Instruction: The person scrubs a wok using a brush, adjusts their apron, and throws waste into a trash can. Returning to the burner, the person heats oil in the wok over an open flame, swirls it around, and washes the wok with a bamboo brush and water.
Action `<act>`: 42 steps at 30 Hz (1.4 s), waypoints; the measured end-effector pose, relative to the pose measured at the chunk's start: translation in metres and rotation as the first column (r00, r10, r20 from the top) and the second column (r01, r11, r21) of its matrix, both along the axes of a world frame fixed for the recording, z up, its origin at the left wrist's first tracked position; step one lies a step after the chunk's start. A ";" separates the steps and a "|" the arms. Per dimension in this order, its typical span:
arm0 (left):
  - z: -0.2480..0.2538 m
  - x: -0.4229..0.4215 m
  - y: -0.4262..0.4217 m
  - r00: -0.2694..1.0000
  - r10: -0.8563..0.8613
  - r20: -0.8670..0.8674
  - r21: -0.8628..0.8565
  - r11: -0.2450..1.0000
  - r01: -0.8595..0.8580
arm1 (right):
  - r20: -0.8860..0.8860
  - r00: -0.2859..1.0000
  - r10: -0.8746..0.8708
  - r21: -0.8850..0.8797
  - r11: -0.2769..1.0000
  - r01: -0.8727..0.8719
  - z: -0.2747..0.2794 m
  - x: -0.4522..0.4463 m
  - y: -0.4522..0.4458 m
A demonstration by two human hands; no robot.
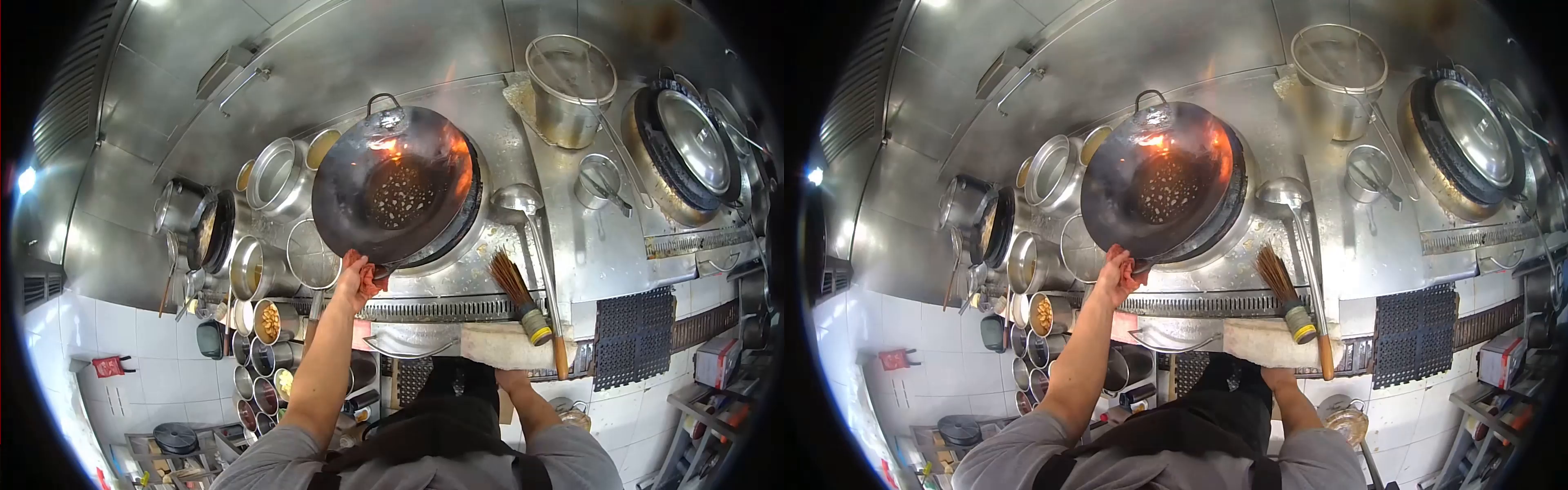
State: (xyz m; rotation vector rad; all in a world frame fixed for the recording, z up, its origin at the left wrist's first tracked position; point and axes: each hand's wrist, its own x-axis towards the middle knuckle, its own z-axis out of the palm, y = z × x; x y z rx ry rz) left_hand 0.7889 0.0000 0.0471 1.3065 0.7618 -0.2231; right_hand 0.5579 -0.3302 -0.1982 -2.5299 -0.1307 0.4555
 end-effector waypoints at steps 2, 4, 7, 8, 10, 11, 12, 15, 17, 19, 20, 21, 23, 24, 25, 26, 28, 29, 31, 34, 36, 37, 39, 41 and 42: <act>0.006 0.000 -0.009 1.000 -0.001 -0.010 -0.117 0.993 -0.001 | 0.044 0.999 -0.002 -0.064 0.998 0.005 -0.023 -0.008 0.004; 0.002 0.000 -0.008 0.997 0.069 0.030 -0.235 0.970 -0.060 | 0.088 0.996 0.009 -0.120 0.993 0.001 -0.049 -0.017 0.012; -0.001 -0.004 -0.007 0.997 0.023 0.072 -0.220 0.975 -0.007 | 0.016 1.000 0.001 -0.057 0.998 0.000 -0.087 -0.010 0.012; 0.002 -0.008 -0.010 0.993 0.040 0.108 -0.213 0.977 -0.016 | -0.006 1.000 -0.026 -0.043 0.999 0.026 -0.092 -0.008 0.013; 0.014 -0.017 -0.010 0.992 0.058 0.112 -0.233 0.972 -0.031 | -0.030 0.998 -0.049 -0.037 0.998 0.048 -0.085 -0.011 0.012; 0.016 -0.021 -0.012 0.991 0.073 0.115 -0.264 0.964 -0.040 | -0.085 0.992 -0.089 0.001 0.996 0.089 -0.042 -0.003 0.006; 0.018 -0.024 -0.006 0.990 0.087 0.107 -0.322 0.945 -0.049 | -0.139 0.982 -0.128 0.035 0.990 0.134 -0.013 0.000 -0.001; 0.024 -0.042 0.014 0.995 0.069 0.071 -0.398 0.917 -0.035 | -0.516 0.854 0.062 -0.139 0.978 -0.155 0.005 -0.004 -0.030; 0.044 -0.048 0.002 0.995 0.058 0.084 -0.414 0.910 -0.018 | -0.202 0.978 -0.058 -0.121 0.992 0.034 0.027 -0.044 -0.049; 0.050 -0.051 -0.003 0.995 0.061 0.074 -0.448 0.894 -0.021 | -0.409 0.908 -0.089 -0.199 0.980 0.006 0.043 -0.068 -0.071; 0.053 -0.051 -0.008 0.996 0.042 0.074 -0.456 0.890 -0.004 | -0.414 0.903 -0.115 -0.225 0.974 0.021 0.043 -0.086 -0.081; 0.052 -0.051 -0.014 0.996 0.045 0.078 -0.476 0.879 -0.003 | -0.419 0.897 -0.141 -0.251 0.967 0.034 0.043 -0.103 -0.091; 0.047 -0.044 -0.024 0.991 0.125 0.038 -0.495 0.864 -0.090 | -0.558 0.816 -0.151 -0.334 0.941 -0.055 0.055 -0.116 -0.102; 0.042 -0.042 -0.027 0.986 0.167 0.018 -0.518 0.845 -0.134 | -0.551 0.819 -0.162 -0.353 0.934 -0.052 0.060 -0.121 -0.105; 0.035 -0.040 -0.029 0.986 0.166 0.019 -0.535 0.835 -0.130 | -0.531 0.829 -0.175 -0.355 0.934 -0.030 0.063 -0.125 -0.106; 0.030 -0.035 -0.031 0.985 0.169 0.026 -0.545 0.828 -0.128 | -0.507 0.841 -0.190 -0.356 0.935 -0.004 0.067 -0.125 -0.105; 0.023 -0.027 -0.034 0.979 0.198 0.051 -0.549 0.824 -0.138 | -0.449 0.870 -0.206 -0.338 0.940 0.048 0.083 -0.119 -0.100; 0.018 -0.024 -0.033 0.979 0.196 0.048 -0.561 0.817 -0.136 | -0.341 0.908 -0.243 -0.265 0.952 0.155 0.086 -0.116 -0.097; -0.002 -0.014 -0.025 0.984 0.145 0.108 -0.467 0.880 -0.079 | -0.272 0.927 -0.258 -0.252 0.949 0.190 0.096 -0.098 -0.088; -0.042 -0.005 -0.005 0.981 0.100 0.165 -0.404 0.915 -0.025 | -0.056 0.942 -0.331 -0.153 0.935 0.320 0.110 -0.076 -0.078; -0.045 0.001 0.007 0.975 0.077 0.210 -0.341 0.940 -0.001 | -0.070 0.940 -0.334 -0.166 0.933 0.319 0.116 -0.068 -0.077; -0.041 0.001 0.013 0.972 0.083 0.218 -0.343 0.939 -0.003 | -0.099 0.936 -0.337 -0.180 0.931 0.316 0.118 -0.068 -0.078; -0.033 0.000 0.028 0.980 0.073 0.184 -0.296 0.955 -0.015 | -0.095 0.938 -0.334 -0.155 0.936 0.317 0.114 -0.074 -0.084; 0.004 -0.011 0.036 0.987 0.066 0.147 -0.267 0.963 -0.024 | -0.131 0.929 -0.347 -0.210 0.925 0.316 0.103 -0.088 -0.089; 0.017 -0.016 0.039 0.984 0.036 0.175 -0.244 0.970 0.008 | -0.130 0.931 -0.342 -0.173 0.932 0.318 0.097 -0.096 -0.093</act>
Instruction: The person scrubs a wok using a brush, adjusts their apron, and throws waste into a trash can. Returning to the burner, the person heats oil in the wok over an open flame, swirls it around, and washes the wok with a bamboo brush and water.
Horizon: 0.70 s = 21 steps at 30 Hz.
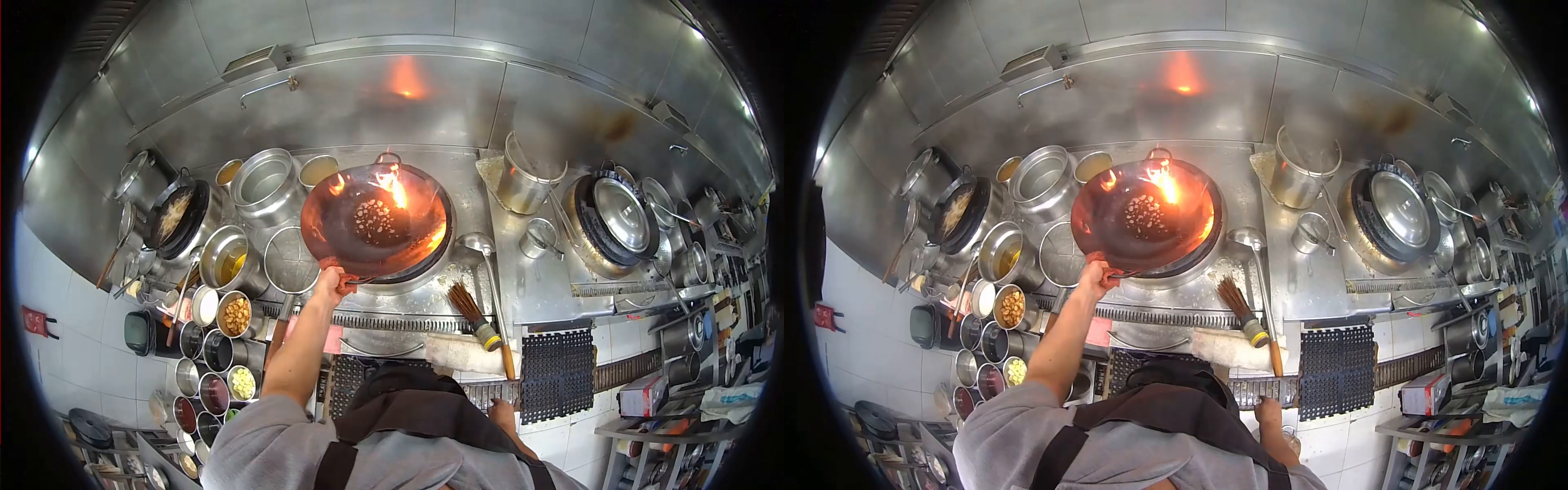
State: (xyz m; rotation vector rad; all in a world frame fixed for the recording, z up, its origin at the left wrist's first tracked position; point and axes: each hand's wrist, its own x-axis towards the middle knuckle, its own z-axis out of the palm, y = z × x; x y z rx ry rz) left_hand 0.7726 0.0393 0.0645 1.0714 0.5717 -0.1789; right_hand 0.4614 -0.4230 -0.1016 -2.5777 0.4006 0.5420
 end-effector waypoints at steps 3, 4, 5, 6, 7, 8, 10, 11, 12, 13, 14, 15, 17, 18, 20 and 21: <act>0.026 -0.012 0.003 0.998 0.065 0.021 0.082 0.994 -0.067 | -0.201 0.979 -0.024 -0.023 1.000 0.020 -0.018 -0.019 -0.006; 0.021 -0.009 0.014 1.000 -0.001 -0.008 0.025 1.000 0.001 | -0.185 0.981 -0.056 0.002 0.998 0.058 -0.016 -0.024 -0.003; 0.014 -0.009 0.024 0.997 -0.069 -0.038 -0.035 0.997 0.068 | -0.231 0.968 -0.099 0.003 0.995 0.102 -0.015 -0.027 -0.002; 0.021 -0.012 0.022 0.996 -0.070 -0.046 -0.022 0.997 0.069 | -0.204 0.974 -0.096 0.024 0.994 0.102 -0.018 -0.029 0.000; 0.028 -0.014 0.019 0.997 -0.052 -0.054 -0.055 0.997 0.049 | -0.179 0.979 -0.093 0.043 0.994 0.102 -0.020 -0.032 0.001; 0.034 -0.017 0.015 0.997 -0.033 -0.063 -0.088 0.996 0.028 | -0.184 0.977 -0.105 0.041 0.993 0.114 -0.022 -0.033 0.002; 0.040 -0.023 0.014 0.996 -0.062 -0.070 -0.120 0.991 0.053 | -0.163 0.981 -0.109 0.060 0.991 0.120 -0.015 -0.028 0.008; 0.048 -0.028 0.010 0.994 -0.092 -0.061 -0.161 0.984 0.081 | -0.170 0.980 -0.107 0.062 0.991 0.119 -0.017 -0.024 0.009; 0.056 -0.034 0.004 0.994 -0.069 -0.083 -0.134 0.989 0.058 | -0.178 0.980 -0.091 0.080 0.991 0.107 -0.015 -0.020 0.010; 0.056 -0.036 0.005 0.994 -0.068 -0.086 -0.127 0.990 0.057 | -0.182 0.979 -0.089 0.087 0.991 0.106 -0.013 -0.016 0.011; 0.057 -0.037 0.005 0.992 -0.080 -0.101 -0.168 0.984 0.062 | -0.177 0.981 -0.082 0.096 0.990 0.100 -0.010 -0.013 0.012; 0.057 -0.038 0.005 0.989 -0.093 -0.115 -0.209 0.976 0.067 | -0.172 0.982 -0.076 0.103 0.990 0.095 -0.010 -0.012 0.012; 0.087 -0.049 -0.016 0.988 -0.020 -0.151 -0.164 0.986 -0.005 | -0.157 0.986 -0.060 0.106 0.991 0.078 -0.015 -0.011 0.009; 0.098 -0.054 -0.023 0.981 0.052 -0.184 -0.121 0.990 -0.075 | -0.168 0.984 -0.057 0.099 0.992 0.075 -0.017 -0.009 0.007; 0.083 -0.054 -0.007 0.986 -0.017 -0.167 -0.170 0.985 -0.011 | -0.160 0.985 -0.068 0.086 0.993 0.082 -0.015 -0.008 0.004; 0.074 -0.055 0.002 0.985 -0.088 -0.149 -0.221 0.974 0.054 | -0.161 0.985 -0.067 0.091 0.992 0.083 -0.014 -0.006 0.002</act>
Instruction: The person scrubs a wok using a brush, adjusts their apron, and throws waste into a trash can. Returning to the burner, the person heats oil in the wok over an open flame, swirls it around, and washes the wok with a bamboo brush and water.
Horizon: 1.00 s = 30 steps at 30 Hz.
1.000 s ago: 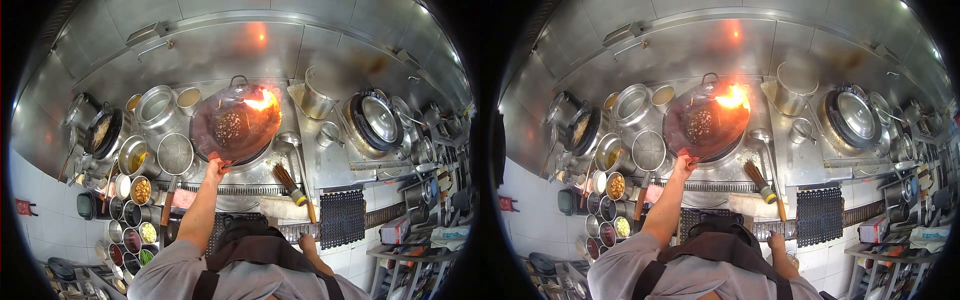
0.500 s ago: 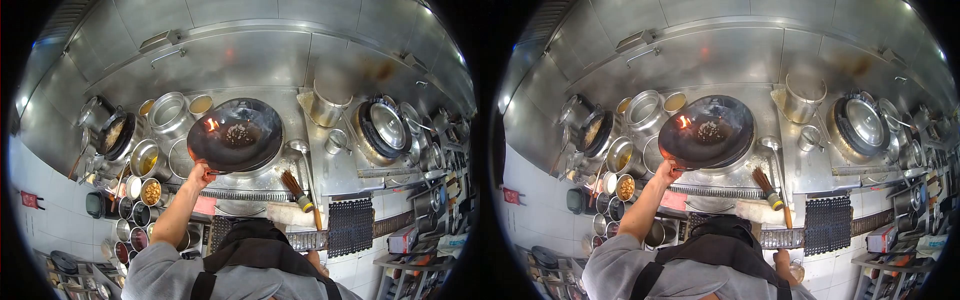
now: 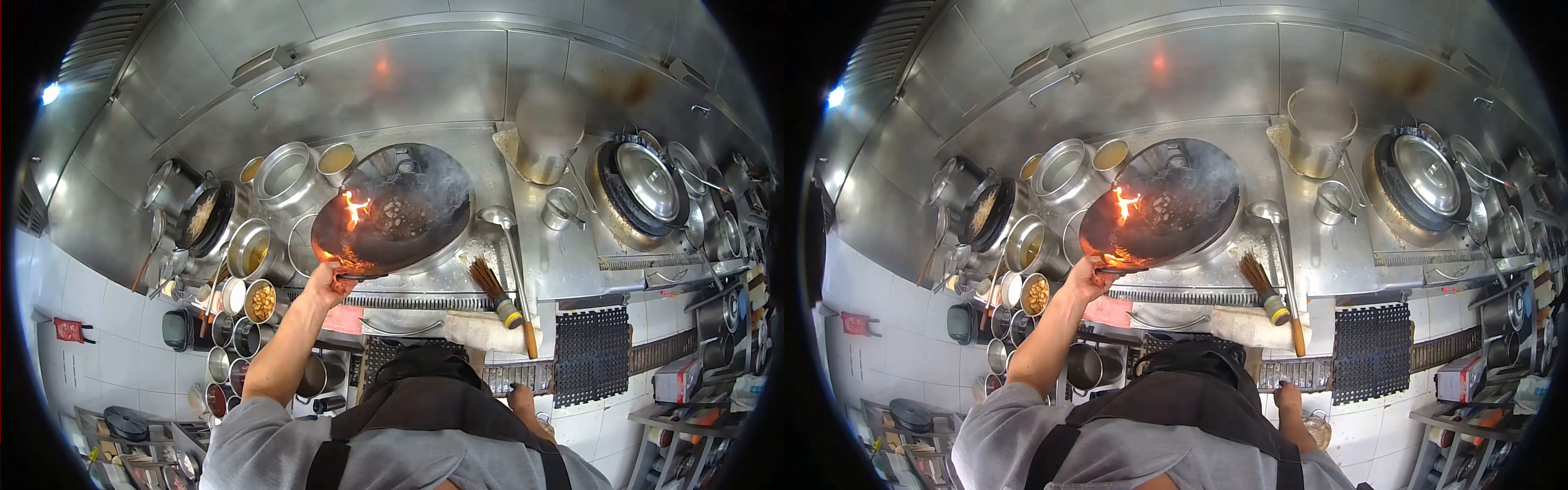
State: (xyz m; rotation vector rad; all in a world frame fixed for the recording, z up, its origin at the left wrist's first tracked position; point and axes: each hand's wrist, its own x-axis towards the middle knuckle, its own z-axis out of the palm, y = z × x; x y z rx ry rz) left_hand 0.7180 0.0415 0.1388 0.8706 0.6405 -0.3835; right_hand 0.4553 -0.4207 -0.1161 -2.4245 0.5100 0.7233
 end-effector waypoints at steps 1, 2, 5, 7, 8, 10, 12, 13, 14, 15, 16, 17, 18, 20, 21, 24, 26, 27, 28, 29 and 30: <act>0.006 -0.003 -0.001 1.000 0.000 -0.002 0.005 1.000 0.000 | -0.001 1.000 -0.003 -0.006 1.000 0.003 0.000 0.002 -0.002; 0.018 -0.009 -0.005 0.999 0.015 -0.031 0.030 0.999 -0.014 | -0.001 1.000 -0.008 -0.012 1.000 0.008 0.000 0.001 -0.005; 0.051 -0.019 -0.020 0.997 0.065 -0.050 0.098 0.993 -0.060 | 0.028 0.999 -0.022 -0.022 0.999 0.023 -0.007 -0.004 -0.012; 0.067 -0.017 -0.027 0.988 0.146 -0.040 0.202 0.970 -0.135 | 0.066 0.996 -0.058 -0.009 0.998 0.059 -0.007 -0.007 -0.013; 0.069 -0.015 -0.027 0.990 0.138 -0.037 0.210 0.969 -0.127 | 0.067 0.995 -0.067 -0.001 0.998 0.067 -0.012 -0.009 -0.015; 0.074 -0.011 -0.023 0.995 0.072 0.067 0.249 0.965 -0.086 | 0.003 0.999 -0.033 -0.041 0.999 0.033 -0.018 -0.014 -0.015; 0.082 -0.002 -0.023 0.994 0.077 0.082 0.273 0.957 -0.096 | 0.008 0.996 -0.088 -0.003 0.996 0.088 -0.012 -0.018 -0.014; 0.087 0.005 -0.024 0.991 0.088 0.096 0.290 0.951 -0.112 | -0.004 0.994 -0.108 -0.004 0.994 0.108 -0.012 -0.019 -0.012; 0.092 0.013 -0.024 0.989 0.097 0.111 0.305 0.944 -0.127 | -0.016 0.991 -0.129 -0.007 0.992 0.129 -0.014 -0.021 -0.011; 0.096 0.022 -0.022 0.984 0.037 0.172 0.270 0.959 -0.083 | 0.016 0.993 -0.116 0.007 0.993 0.116 -0.024 -0.026 -0.013; 0.096 0.033 -0.013 0.983 0.023 0.180 0.271 0.960 -0.072 | 0.024 0.991 -0.130 0.011 0.991 0.130 -0.025 -0.026 -0.012; 0.098 0.046 -0.003 0.980 -0.080 0.180 0.270 0.962 0.029 | -0.003 0.989 -0.149 0.017 0.989 0.149 -0.024 -0.026 -0.012; 0.096 0.060 0.001 0.966 -0.185 0.179 0.269 0.954 0.132 | -0.030 0.985 -0.171 0.023 0.985 0.171 -0.024 -0.027 -0.011; 0.115 0.080 -0.024 0.974 -0.109 0.199 0.304 0.952 0.044 | -0.018 0.979 -0.205 0.003 0.979 0.205 -0.025 -0.028 -0.011; 0.120 0.095 -0.024 0.960 -0.149 0.238 0.330 0.942 0.065 | -0.026 0.976 -0.217 0.002 0.976 0.218 -0.023 -0.030 -0.010; 0.147 0.132 -0.050 0.935 -0.243 0.260 0.312 0.937 0.157 | -0.036 0.960 -0.278 0.004 0.960 0.279 -0.026 -0.034 -0.009; 0.166 0.150 -0.085 0.891 -0.233 0.390 0.477 0.879 0.021 | -0.037 0.950 -0.311 -0.012 0.950 0.311 -0.019 -0.039 -0.009; 0.157 0.185 -0.078 0.893 -0.275 0.356 0.468 0.879 0.084 | -0.021 0.935 -0.354 0.009 0.935 0.354 -0.010 -0.041 -0.008; 0.165 0.199 -0.090 0.888 -0.290 0.356 0.467 0.879 0.100 | -0.021 0.929 -0.371 0.007 0.929 0.371 -0.013 -0.045 -0.008; 0.175 0.210 -0.104 0.878 -0.333 0.344 0.494 0.859 0.133 | 0.020 0.910 -0.415 0.025 0.910 0.414 -0.021 -0.052 -0.006; 0.183 0.222 -0.117 0.866 -0.375 0.330 0.520 0.838 0.165 | 0.059 0.887 -0.458 0.044 0.889 0.456 -0.027 -0.059 -0.004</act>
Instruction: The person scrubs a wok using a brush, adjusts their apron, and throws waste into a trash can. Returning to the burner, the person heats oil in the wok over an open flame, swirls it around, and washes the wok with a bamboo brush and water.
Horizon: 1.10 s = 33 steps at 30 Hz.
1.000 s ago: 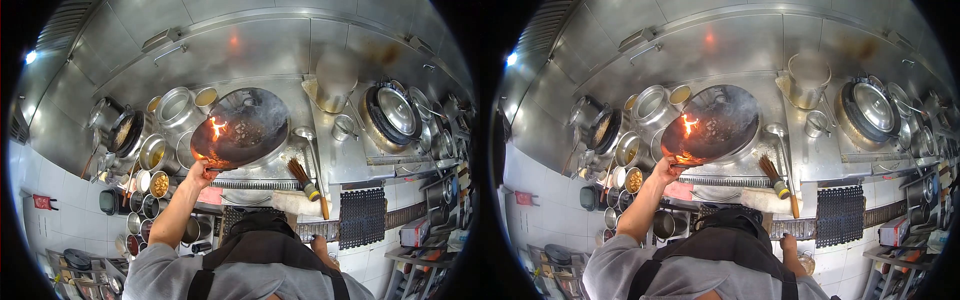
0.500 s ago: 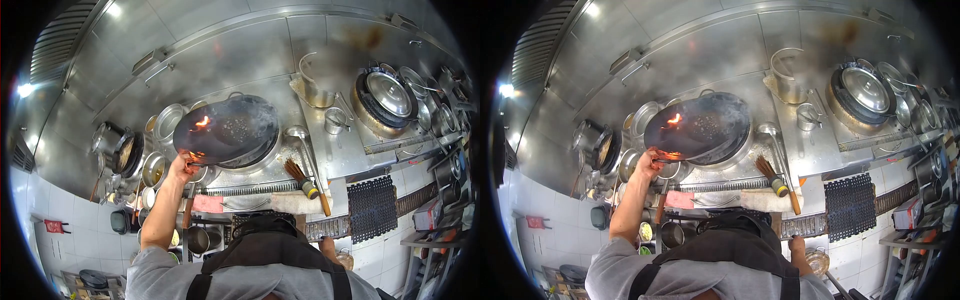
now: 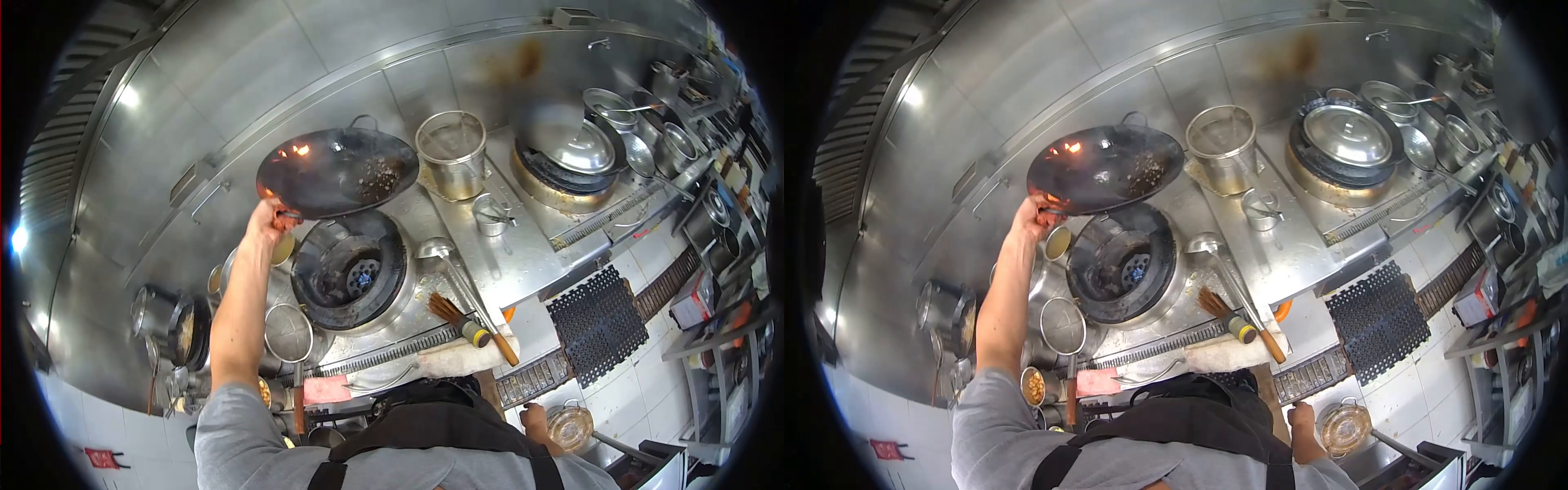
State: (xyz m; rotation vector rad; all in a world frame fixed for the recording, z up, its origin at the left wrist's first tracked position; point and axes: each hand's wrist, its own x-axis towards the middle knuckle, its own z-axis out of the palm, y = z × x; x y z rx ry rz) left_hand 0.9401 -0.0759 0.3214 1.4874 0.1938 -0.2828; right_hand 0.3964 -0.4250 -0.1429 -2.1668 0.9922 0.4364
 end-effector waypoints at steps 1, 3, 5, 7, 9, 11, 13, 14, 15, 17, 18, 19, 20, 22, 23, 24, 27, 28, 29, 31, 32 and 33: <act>0.004 0.015 -0.011 1.000 -0.019 -0.001 -0.003 1.000 0.019 | 0.016 1.000 -0.015 -0.005 1.000 0.015 -0.002 -0.006 0.002; 0.015 0.047 -0.035 0.998 -0.027 0.052 0.045 0.999 0.025 | -0.007 0.999 -0.053 0.000 0.999 0.053 0.003 -0.015 0.007; 0.027 0.072 -0.064 0.995 -0.022 0.100 0.060 0.998 0.016 | -0.066 0.995 -0.074 -0.009 0.997 0.073 0.014 -0.023 0.013; 0.041 0.100 -0.097 0.989 -0.020 0.149 0.072 0.997 0.010 | -0.057 0.994 -0.095 -0.012 0.995 0.094 0.003 -0.037 0.020; 0.050 0.132 -0.125 0.990 0.037 0.136 0.221 0.973 -0.066 | -0.081 0.986 -0.148 0.027 0.988 0.150 0.001 -0.047 0.026; 0.063 0.155 -0.149 0.984 0.030 0.177 0.285 0.955 -0.080 | -0.086 0.974 -0.208 0.032 0.977 0.211 -0.002 -0.057 0.033; 0.073 0.165 -0.175 0.976 0.022 0.219 0.355 0.929 -0.101 | -0.115 0.956 -0.270 0.065 0.958 0.278 0.000 -0.064 0.042; 0.081 0.162 -0.186 0.956 0.025 0.292 0.412 0.899 -0.149 | -0.123 0.951 -0.282 0.065 0.954 0.291 0.005 -0.069 0.047; 0.088 0.158 -0.195 0.931 0.023 0.365 0.462 0.863 -0.203 | -0.135 0.943 -0.304 0.079 0.946 0.316 0.009 -0.074 0.052; 0.101 0.137 -0.217 0.884 0.027 0.467 0.530 0.792 -0.304 | -0.153 0.932 -0.328 0.092 0.935 0.344 0.009 -0.083 0.059; 0.106 0.124 -0.228 0.822 0.025 0.569 0.573 0.705 -0.418 | -0.143 0.934 -0.326 0.092 0.936 0.341 0.008 -0.091 0.063; 0.112 0.107 -0.239 0.824 0.026 0.566 0.574 0.705 -0.417 | -0.130 0.938 -0.322 0.091 0.938 0.335 0.007 -0.095 0.064; 0.118 0.087 -0.247 0.788 0.002 0.615 0.601 0.646 -0.471 | -0.130 0.939 -0.319 0.091 0.939 0.332 0.005 -0.097 0.063; 0.118 0.087 -0.245 0.751 -0.020 0.660 0.620 0.579 -0.529 | -0.180 0.940 -0.289 0.095 0.946 0.309 0.008 -0.100 0.061; 0.110 0.104 -0.240 0.656 -0.069 0.752 0.609 0.453 -0.651 | -0.178 0.943 -0.281 0.095 0.949 0.301 0.015 -0.098 0.058; 0.102 0.120 -0.230 0.552 -0.135 0.823 0.564 0.321 -0.761 | -0.181 0.937 -0.300 0.078 0.945 0.318 0.021 -0.094 0.054; 0.101 0.100 -0.196 0.523 -0.111 0.845 0.523 0.372 -0.767 | -0.154 0.937 -0.315 0.053 0.944 0.326 0.027 -0.079 0.044; 0.101 0.082 -0.183 0.606 -0.053 0.794 0.550 0.489 -0.677 | -0.132 0.938 -0.320 0.041 0.944 0.328 0.026 -0.076 0.038; 0.093 0.084 -0.161 0.638 0.024 0.770 0.526 0.543 -0.655 | -0.096 0.947 -0.305 -0.006 0.952 0.306 0.016 -0.076 0.034; 0.065 0.088 -0.105 0.711 0.177 0.681 0.407 0.715 -0.568 | -0.079 0.962 -0.262 -0.019 0.965 0.261 0.004 -0.078 0.023; 0.049 0.081 -0.076 0.755 0.239 0.611 0.296 0.815 -0.497 | -0.069 0.969 -0.237 -0.030 0.971 0.236 0.001 -0.076 0.017; 0.035 0.070 -0.046 0.787 0.240 0.568 0.252 0.860 -0.444 | -0.065 0.975 -0.213 -0.032 0.977 0.211 0.002 -0.072 0.009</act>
